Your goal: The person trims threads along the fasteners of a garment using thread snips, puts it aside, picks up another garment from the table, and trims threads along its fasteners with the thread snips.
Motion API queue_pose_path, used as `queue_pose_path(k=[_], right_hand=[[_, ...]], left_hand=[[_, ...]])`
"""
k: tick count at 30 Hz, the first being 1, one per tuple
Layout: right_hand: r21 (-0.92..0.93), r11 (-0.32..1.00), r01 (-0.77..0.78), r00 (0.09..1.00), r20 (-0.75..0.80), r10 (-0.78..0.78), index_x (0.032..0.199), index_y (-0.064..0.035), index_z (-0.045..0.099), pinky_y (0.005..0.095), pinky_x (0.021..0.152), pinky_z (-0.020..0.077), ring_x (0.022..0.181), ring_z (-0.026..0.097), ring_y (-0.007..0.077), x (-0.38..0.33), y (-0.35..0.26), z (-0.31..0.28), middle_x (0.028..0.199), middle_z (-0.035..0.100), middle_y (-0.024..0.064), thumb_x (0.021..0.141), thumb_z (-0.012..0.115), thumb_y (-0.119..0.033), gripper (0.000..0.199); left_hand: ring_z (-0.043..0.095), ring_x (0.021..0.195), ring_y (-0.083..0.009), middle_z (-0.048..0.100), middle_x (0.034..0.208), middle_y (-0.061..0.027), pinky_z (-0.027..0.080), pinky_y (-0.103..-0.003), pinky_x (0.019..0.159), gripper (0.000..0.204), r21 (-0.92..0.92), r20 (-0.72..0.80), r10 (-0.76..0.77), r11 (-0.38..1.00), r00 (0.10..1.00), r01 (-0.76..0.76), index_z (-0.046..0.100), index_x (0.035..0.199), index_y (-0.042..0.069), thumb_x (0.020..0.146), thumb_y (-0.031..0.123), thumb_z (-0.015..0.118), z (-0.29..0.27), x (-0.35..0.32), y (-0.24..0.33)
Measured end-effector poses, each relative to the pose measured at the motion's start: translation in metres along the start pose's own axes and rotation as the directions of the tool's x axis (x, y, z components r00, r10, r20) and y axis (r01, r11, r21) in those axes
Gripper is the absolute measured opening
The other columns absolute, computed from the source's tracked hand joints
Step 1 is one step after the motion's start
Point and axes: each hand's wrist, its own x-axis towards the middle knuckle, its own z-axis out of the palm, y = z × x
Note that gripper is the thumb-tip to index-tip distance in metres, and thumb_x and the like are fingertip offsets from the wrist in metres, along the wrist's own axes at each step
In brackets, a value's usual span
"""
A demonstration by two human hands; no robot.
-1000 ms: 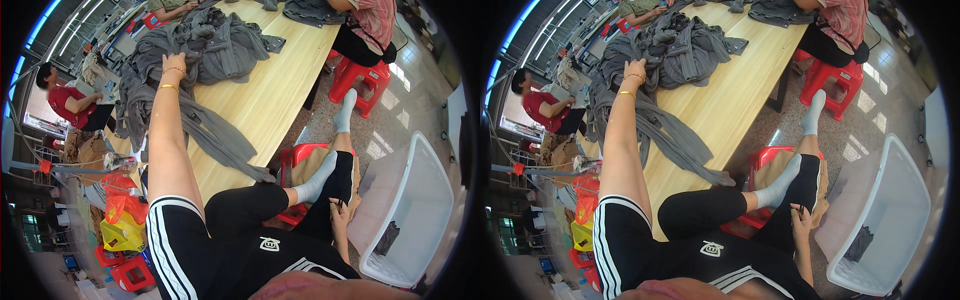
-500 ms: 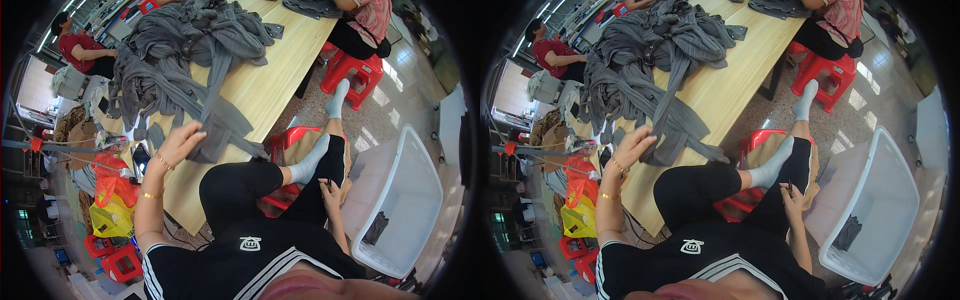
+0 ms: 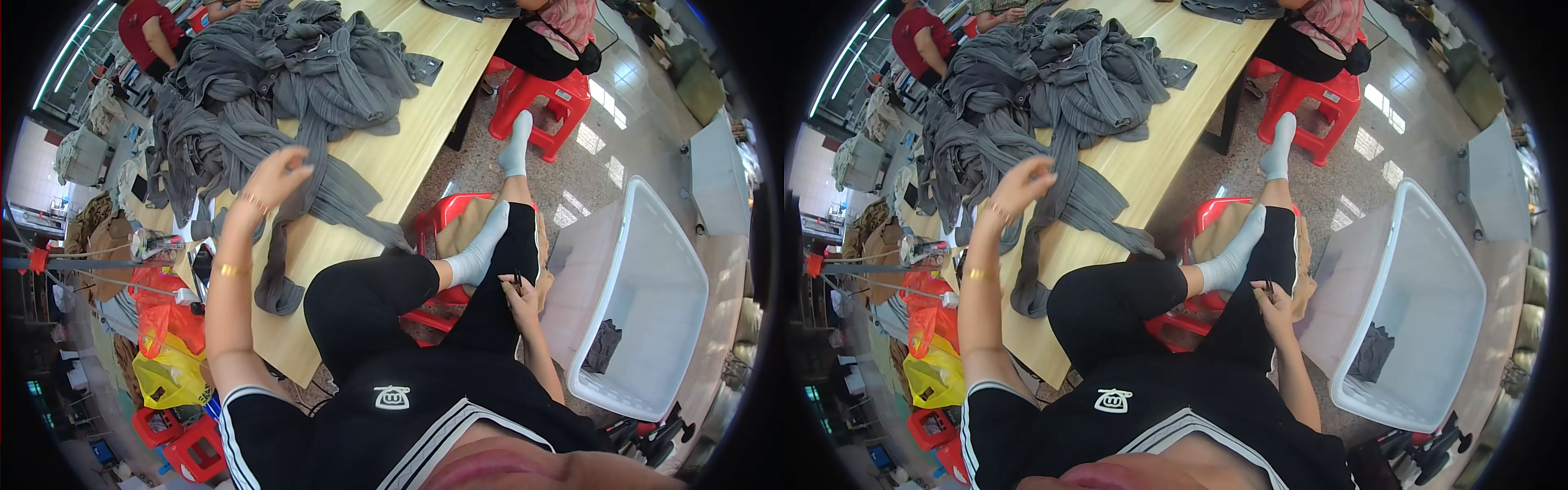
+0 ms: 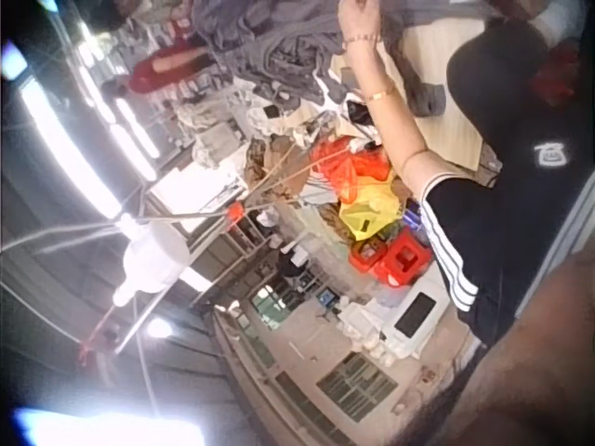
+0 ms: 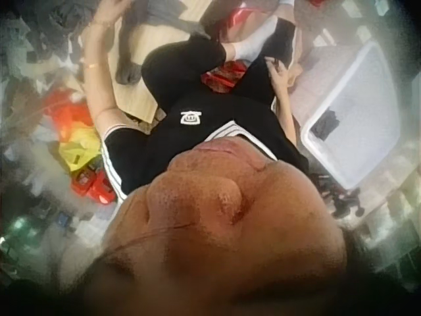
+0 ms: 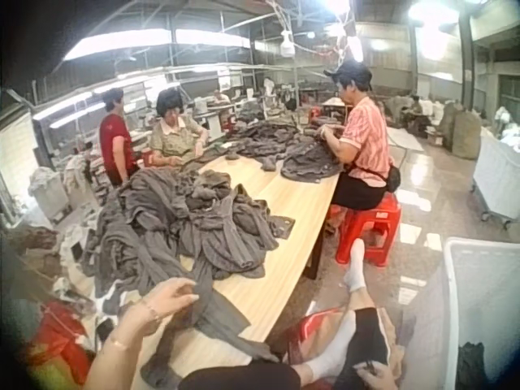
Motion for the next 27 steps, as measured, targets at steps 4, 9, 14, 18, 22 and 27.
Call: queue_pose_path(k=[4, 9, 14, 18, 22, 27], right_hand=[[-0.002, 1.000, 0.004, 0.999, -0.032, -0.004, 0.108, -0.0044, 0.067, 0.0181, 0.046, 0.0266, 0.051, 0.037, -0.0007, -0.001, 0.006, -0.004, 0.065, 0.046, -0.0104, 0.096, 0.060, -0.009, 0.014], [0.019, 1.000, -0.001, 0.996, -0.087, 0.002, 0.108, -0.0047, 0.067, 0.0183, 0.047, 0.0275, 0.052, 0.038, 0.0002, -0.011, 0.011, -0.006, 0.064, 0.045, -0.0099, 0.096, 0.061, -0.011, 0.015], [0.030, 0.999, -0.032, 0.995, -0.096, 0.035, 0.108, -0.0047, 0.067, 0.0179, 0.048, 0.0284, 0.053, 0.040, 0.0006, -0.011, 0.008, -0.004, 0.065, 0.046, -0.0094, 0.096, 0.061, -0.012, 0.015], [0.042, 0.999, -0.034, 0.996, -0.081, 0.038, 0.107, -0.0046, 0.067, 0.0178, 0.048, 0.0292, 0.053, 0.040, 0.0006, -0.007, 0.009, -0.008, 0.065, 0.047, -0.0092, 0.096, 0.061, -0.012, 0.015], [0.008, 1.000, -0.001, 0.998, -0.056, 0.001, 0.107, -0.0054, 0.067, 0.0176, 0.047, 0.0279, 0.052, 0.039, 0.0000, -0.003, 0.010, 0.000, 0.064, 0.046, -0.0100, 0.096, 0.061, -0.012, 0.014], [0.023, 1.000, -0.005, 0.998, -0.066, 0.006, 0.107, -0.0046, 0.067, 0.0176, 0.047, 0.0294, 0.053, 0.040, 0.0001, -0.003, 0.015, -0.004, 0.066, 0.048, -0.0092, 0.096, 0.061, -0.011, 0.014]], left_hand=[[0.061, 0.110, -0.0347, 0.059, 0.125, -0.0175, 0.050, -0.041, 0.092, 0.044, 0.340, -0.147, 0.028, 0.940, 0.989, 0.024, 0.062, 0.123, 0.008, 0.086, 0.030, 0.068, 0.023, 0.131, -0.001], [0.060, 0.115, -0.0354, 0.045, 0.144, -0.0126, 0.051, -0.047, 0.092, 0.051, 0.492, -0.447, -0.044, 0.822, 0.893, 0.287, 0.042, 0.141, 0.017, 0.094, 0.027, 0.059, 0.044, 0.202, 0.006], [0.061, 0.114, -0.0331, 0.059, 0.130, -0.0129, 0.051, -0.045, 0.092, 0.035, 0.464, -0.414, -0.131, 0.821, 0.901, 0.333, 0.055, 0.130, 0.015, 0.096, 0.023, 0.053, 0.018, 0.219, -0.007], [0.062, 0.109, -0.0353, 0.065, 0.115, -0.0155, 0.050, -0.047, 0.088, 0.027, 0.461, -0.445, 0.029, 0.865, 0.895, 0.201, 0.059, 0.118, 0.010, 0.096, 0.024, 0.052, 0.021, 0.211, -0.014], [0.065, 0.095, -0.0388, 0.067, 0.096, -0.0220, 0.050, -0.049, 0.081, 0.022, -0.052, -0.527, -0.048, 0.998, 0.849, 0.023, 0.058, 0.105, 0.004, 0.095, 0.022, 0.052, 0.006, 0.189, 0.005], [0.051, 0.078, -0.0054, 0.058, 0.090, 0.0020, 0.040, -0.020, 0.067, 0.017, -0.439, -0.530, 0.252, 0.736, 0.810, -0.516, 0.060, 0.108, 0.003, 0.096, 0.015, 0.054, -0.025, 0.066, 0.070]])
